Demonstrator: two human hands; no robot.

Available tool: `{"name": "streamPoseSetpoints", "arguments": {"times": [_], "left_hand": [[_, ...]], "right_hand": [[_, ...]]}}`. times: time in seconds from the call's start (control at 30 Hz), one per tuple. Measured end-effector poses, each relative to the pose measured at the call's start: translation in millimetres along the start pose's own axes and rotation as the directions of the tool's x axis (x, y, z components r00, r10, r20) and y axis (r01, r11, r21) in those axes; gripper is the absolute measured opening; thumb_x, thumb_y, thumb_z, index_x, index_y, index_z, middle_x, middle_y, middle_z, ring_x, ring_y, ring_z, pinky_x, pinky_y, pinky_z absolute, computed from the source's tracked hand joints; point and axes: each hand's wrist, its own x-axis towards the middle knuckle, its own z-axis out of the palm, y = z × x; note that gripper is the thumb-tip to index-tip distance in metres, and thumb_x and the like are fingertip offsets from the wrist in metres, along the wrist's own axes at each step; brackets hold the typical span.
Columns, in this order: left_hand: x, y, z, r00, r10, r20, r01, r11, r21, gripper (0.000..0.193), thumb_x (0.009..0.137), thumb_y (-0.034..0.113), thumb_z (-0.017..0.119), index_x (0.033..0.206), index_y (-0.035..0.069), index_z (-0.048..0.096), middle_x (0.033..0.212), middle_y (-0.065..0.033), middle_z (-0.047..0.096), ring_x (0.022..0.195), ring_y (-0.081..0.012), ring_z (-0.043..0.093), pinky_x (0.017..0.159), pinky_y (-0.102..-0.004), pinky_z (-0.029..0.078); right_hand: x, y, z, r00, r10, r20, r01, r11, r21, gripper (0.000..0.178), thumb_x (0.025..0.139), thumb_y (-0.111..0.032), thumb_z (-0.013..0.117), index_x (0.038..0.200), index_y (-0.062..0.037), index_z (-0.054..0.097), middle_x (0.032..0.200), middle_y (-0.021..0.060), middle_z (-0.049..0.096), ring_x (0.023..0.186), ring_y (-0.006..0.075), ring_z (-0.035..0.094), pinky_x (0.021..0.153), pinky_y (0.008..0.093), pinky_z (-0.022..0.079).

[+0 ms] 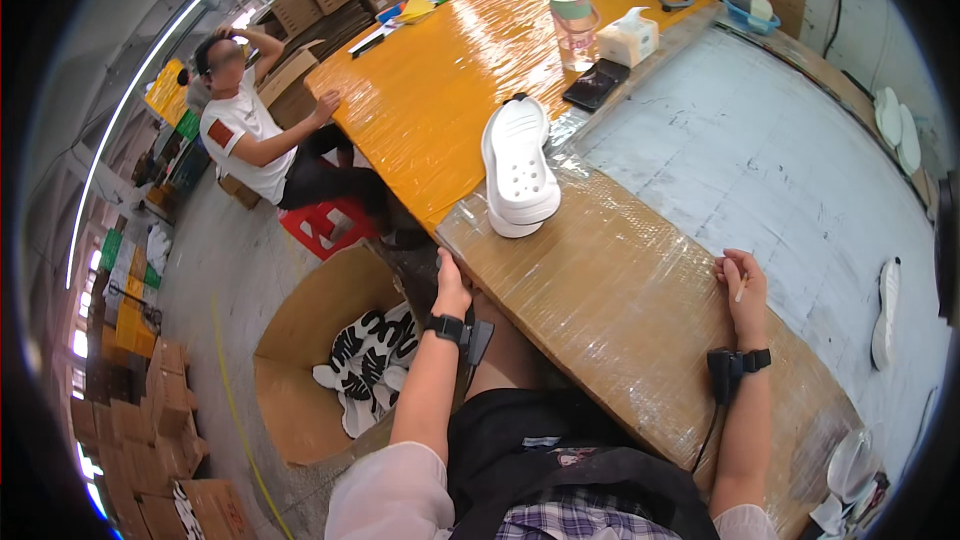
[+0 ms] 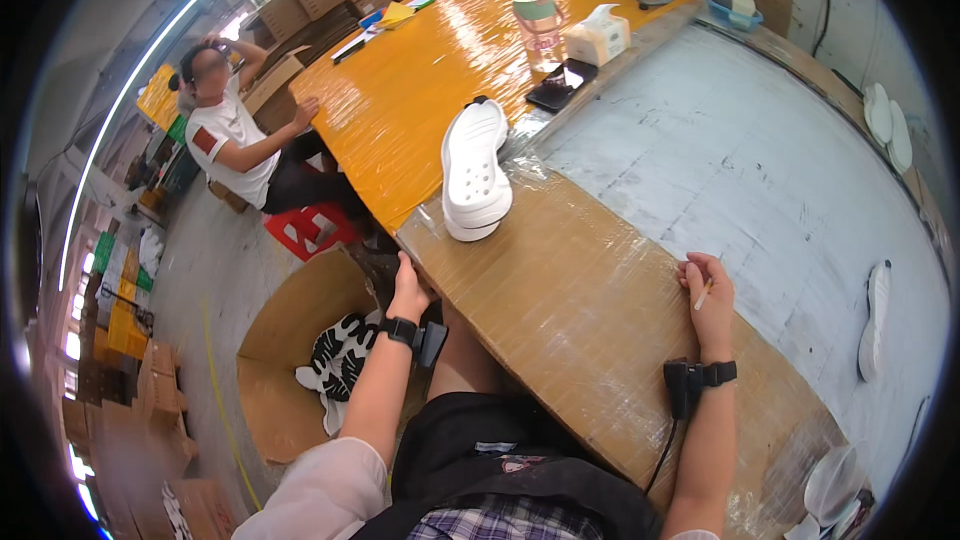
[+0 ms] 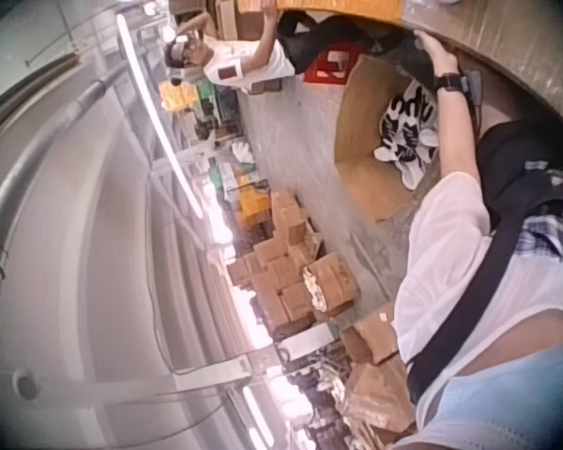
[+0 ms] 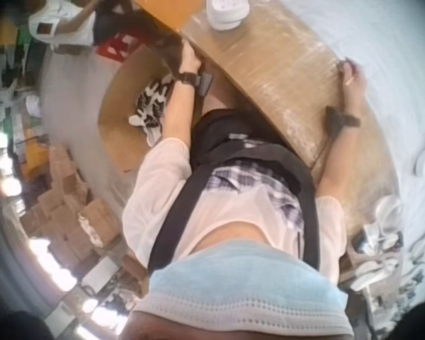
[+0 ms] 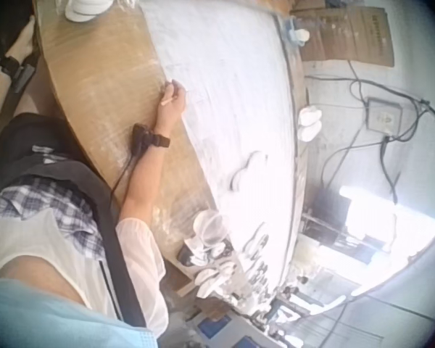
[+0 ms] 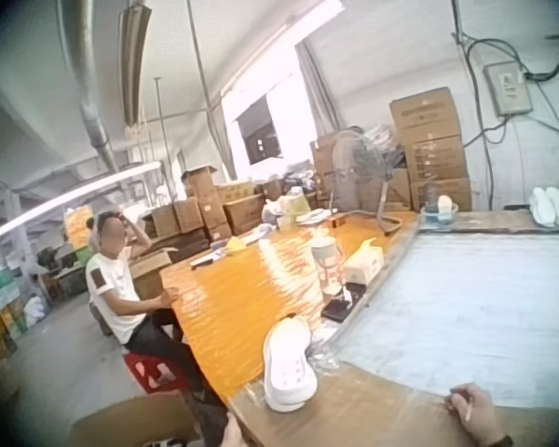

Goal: Applying a substance, likely glue or sealant, to the edges and surfaces of white shoe soles.

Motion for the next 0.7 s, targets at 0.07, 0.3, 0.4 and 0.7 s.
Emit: {"name": "streamPoseSetpoints", "arguments": {"times": [0.07,0.3,0.4,0.7], "left_hand": [[-6,-3,-1,0.914,0.348,-0.21,-0.261,0.899,0.353,0.053,0.09,0.034,0.04,0.124,-0.007,0.036,0.129,-0.0173,0.039,0.119,-0.0295,0.037,0.098,-0.0354,0.029],[-91,24,94,0.405,0.809,0.427,-0.737,0.013,0.676,0.056,0.08,0.023,0.059,0.124,-0.001,0.035,0.138,-0.0249,0.015,0.126,-0.038,0.021,0.101,-0.044,0.021],[-92,24,113,0.356,0.687,0.634,-0.785,-0.148,0.601,0.062,0.077,0.028,0.065,0.125,0.002,0.036,0.138,-0.0255,0.014,0.126,-0.0398,0.02,0.101,-0.0458,0.022],[-65,32,97,0.354,0.66,0.663,-0.855,-0.06,0.516,0.056,0.071,0.014,0.069,0.119,0.004,0.042,0.137,-0.0222,0.021,0.123,-0.0403,0.025,0.1,-0.0434,0.025]], "right_hand": [[-1,-3,5,1.0,-0.005,-0.008,0.005,1.0,0.0,0.017,0.087,-0.008,0.05,0.099,0.003,0.055,0.084,0.0079,0.062,0.075,0.0104,0.056,0.069,0.0218,0.046],[-2,-4,0,0.999,0.026,-0.046,-0.026,1.0,0.012,0.015,0.085,-0.007,0.051,0.097,0.0014,0.056,0.082,0.0072,0.062,0.073,0.01,0.056,0.067,0.0218,0.046],[-2,-3,3,1.0,-0.005,-0.024,0.005,1.0,-0.01,0.015,0.085,-0.006,0.051,0.097,0.0014,0.056,0.08,0.0065,0.063,0.071,0.009,0.056,0.065,0.0216,0.046],[-6,-2,4,0.998,0.011,-0.059,-0.012,0.999,-0.03,0.016,0.084,-0.008,0.052,0.096,0.0008,0.057,0.079,0.0074,0.063,0.072,0.0115,0.059,0.065,0.0232,0.046]]}}
